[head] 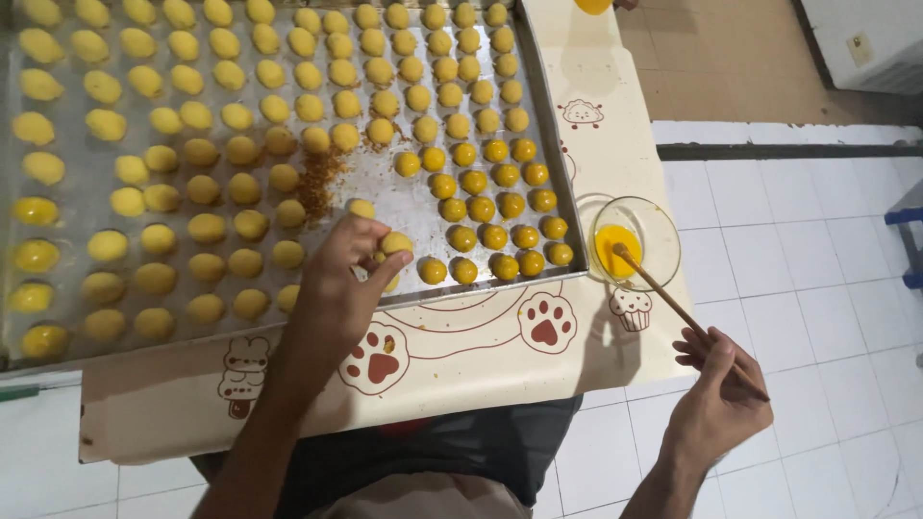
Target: Applying egg wash to individual cookies on a baking tray using a pastry brush.
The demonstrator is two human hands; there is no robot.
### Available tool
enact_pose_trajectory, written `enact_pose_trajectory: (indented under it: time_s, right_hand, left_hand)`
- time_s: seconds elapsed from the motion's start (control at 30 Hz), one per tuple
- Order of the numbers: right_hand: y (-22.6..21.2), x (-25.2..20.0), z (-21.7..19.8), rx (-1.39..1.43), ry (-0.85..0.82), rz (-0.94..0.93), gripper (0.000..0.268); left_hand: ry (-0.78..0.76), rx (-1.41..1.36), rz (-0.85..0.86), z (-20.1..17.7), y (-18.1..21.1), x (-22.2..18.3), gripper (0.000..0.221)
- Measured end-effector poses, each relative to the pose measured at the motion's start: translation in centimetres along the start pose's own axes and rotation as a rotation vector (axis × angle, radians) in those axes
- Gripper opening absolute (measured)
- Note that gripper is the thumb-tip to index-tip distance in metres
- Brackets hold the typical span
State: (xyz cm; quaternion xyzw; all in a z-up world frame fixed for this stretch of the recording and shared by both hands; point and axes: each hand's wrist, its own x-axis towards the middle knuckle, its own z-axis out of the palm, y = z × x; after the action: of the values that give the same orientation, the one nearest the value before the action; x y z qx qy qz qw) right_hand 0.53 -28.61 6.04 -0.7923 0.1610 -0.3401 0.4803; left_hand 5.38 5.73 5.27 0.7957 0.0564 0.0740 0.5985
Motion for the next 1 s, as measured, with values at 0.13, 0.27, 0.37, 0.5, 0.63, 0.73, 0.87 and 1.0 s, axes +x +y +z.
enact_pose_trajectory:
  time_s: [0.13,0.27,0.37,0.5,0.63,0.73,0.87,1.0]
  right_hand:
    - [0.6,-0.1,0.0,0.005,-0.033,-0.036,0.027]
    - [0.6,-0.1,0.2,-0.001,-0.014,-0.028,0.030]
    - [0.7,-0.2,0.1,0.006,-0.003,-0.033,0.026]
    - [1.0,0.0,0.3,-0.012,-0.014,-0.051,0.025]
    - [1.1,-0.2,0.6,0.000,0.000,-0.054,0.026]
    - [0.8,-0.2,0.6,-0.023,-0.010,-0.059,0.026]
    - [0.7,0.0,0.5,-0.006,0.038,-0.054,0.023]
    - [1.8,0.2,0.1,0.016,-0.013,-0.093,0.023]
  left_hand:
    - [0.078,0.015,-0.059,-0.4,-1.4,-1.2,0.029]
    - [0.075,-0.012,-0.281,-1.2,0.0,-1.9,0.040]
    - [0.084,-0.022,-0.378,-1.3,0.2,-2.2,0.045]
    - [0.102,-0.019,-0.446,-1.6,0.7,-2.5,0.043]
    - [0.107,-0.138,-0.460,-1.2,-0.5,-2.6,0.045]
    - [0.090,-0.171,-0.412,-1.2,-0.1,-2.8,0.042]
    - [0.123,-0.161,-0.431,-1.0,0.7,-2.9,0.038]
    - [0.107,-0.080,-0.454,-0.7,1.3,-3.1,0.037]
